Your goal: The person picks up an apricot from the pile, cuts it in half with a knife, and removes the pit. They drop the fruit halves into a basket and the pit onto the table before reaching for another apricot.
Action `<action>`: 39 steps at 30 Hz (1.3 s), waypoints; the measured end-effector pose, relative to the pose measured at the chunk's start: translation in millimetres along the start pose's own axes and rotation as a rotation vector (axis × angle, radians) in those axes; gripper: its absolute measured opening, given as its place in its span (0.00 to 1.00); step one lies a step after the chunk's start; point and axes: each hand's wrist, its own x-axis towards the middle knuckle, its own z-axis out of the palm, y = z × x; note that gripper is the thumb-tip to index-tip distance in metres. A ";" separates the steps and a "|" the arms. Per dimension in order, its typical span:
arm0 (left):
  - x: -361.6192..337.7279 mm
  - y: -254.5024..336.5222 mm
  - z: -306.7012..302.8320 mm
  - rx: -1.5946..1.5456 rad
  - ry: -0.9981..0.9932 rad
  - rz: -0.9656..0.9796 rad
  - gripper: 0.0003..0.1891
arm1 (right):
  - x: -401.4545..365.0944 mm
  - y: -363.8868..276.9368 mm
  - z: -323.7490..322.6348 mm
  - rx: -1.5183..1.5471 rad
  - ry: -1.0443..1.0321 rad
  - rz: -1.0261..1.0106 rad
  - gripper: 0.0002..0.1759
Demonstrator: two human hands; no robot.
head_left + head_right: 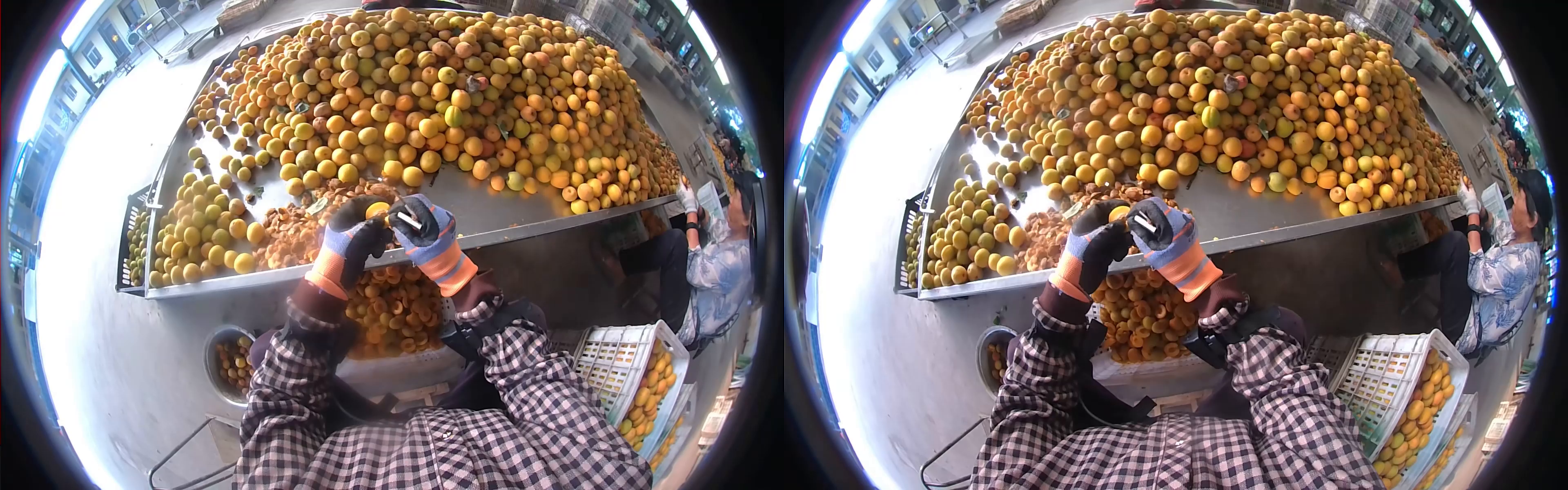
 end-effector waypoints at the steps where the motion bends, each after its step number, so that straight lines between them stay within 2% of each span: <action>1: 3.6 -6.9 -1.2 -0.001 0.002 0.000 0.16 | -0.2 -1.8 0.2 0.001 -0.002 0.000 0.09; 3: 10.5 -19.9 -2.6 -0.016 0.210 0.013 0.16 | -1.9 -6.7 1.0 -0.008 -0.099 -0.157 0.10; 5: 7.8 -13.3 -3.7 0.104 0.243 0.054 0.16 | -4.3 -5.0 4.0 -0.059 -0.109 -0.190 0.10; 7: 6.7 -14.8 -9.5 -0.035 0.112 0.054 0.16 | -1.1 6.6 6.4 -0.030 0.039 -0.063 0.09; 8: 6.5 -14.6 -9.6 -0.048 0.077 0.044 0.18 | 3.7 9.8 2.2 0.043 0.049 0.096 0.11; 9: 5.8 -14.3 -8.9 -0.048 0.073 0.045 0.18 | 6.7 18.1 -0.9 0.040 0.051 0.095 0.11; 11: 1.8 -6.6 -4.6 0.171 0.057 0.077 0.20 | 13.4 26.8 -3.7 0.029 -0.048 0.211 0.12; 13: 1.5 -3.5 -1.3 0.186 0.049 0.065 0.21 | 12.7 29.1 -4.5 0.066 -0.015 0.202 0.12; 16: 0.5 -5.4 5.0 0.178 0.018 0.021 0.21 | 17.7 19.6 -11.0 0.330 0.147 0.209 0.09; 17: 0.0 -6.6 6.3 0.162 0.001 -0.006 0.21 | 19.9 5.4 -14.2 0.534 0.191 0.312 0.09; 19: 2.3 -10.6 9.8 0.147 -0.030 -0.061 0.20 | 24.1 3.8 -17.6 0.825 0.320 0.342 0.10; 23: 3.5 -18.9 22.1 0.139 -0.111 -0.090 0.19 | 37.0 -21.4 -28.9 0.930 0.449 0.249 0.10; 30: 1.9 -23.2 28.0 0.131 -0.097 -0.122 0.17 | 36.2 -12.7 -16.3 0.817 0.389 0.147 0.18; 32: 6.0 -34.9 22.7 0.246 -0.082 0.022 0.18 | 35.5 -18.0 -14.6 0.842 0.398 0.163 0.15; 33: 7.6 -40.3 21.0 0.246 -0.081 0.021 0.18 | 34.8 -20.0 -14.0 0.862 0.412 0.179 0.12; 35: 10.4 -44.5 23.0 0.323 -0.069 0.231 0.17 | 34.8 -19.8 -10.6 0.888 0.424 0.186 0.13; 39: 8.9 -40.7 30.0 0.438 -0.057 0.277 0.14 | 37.4 -15.6 -5.3 0.972 0.475 0.256 0.15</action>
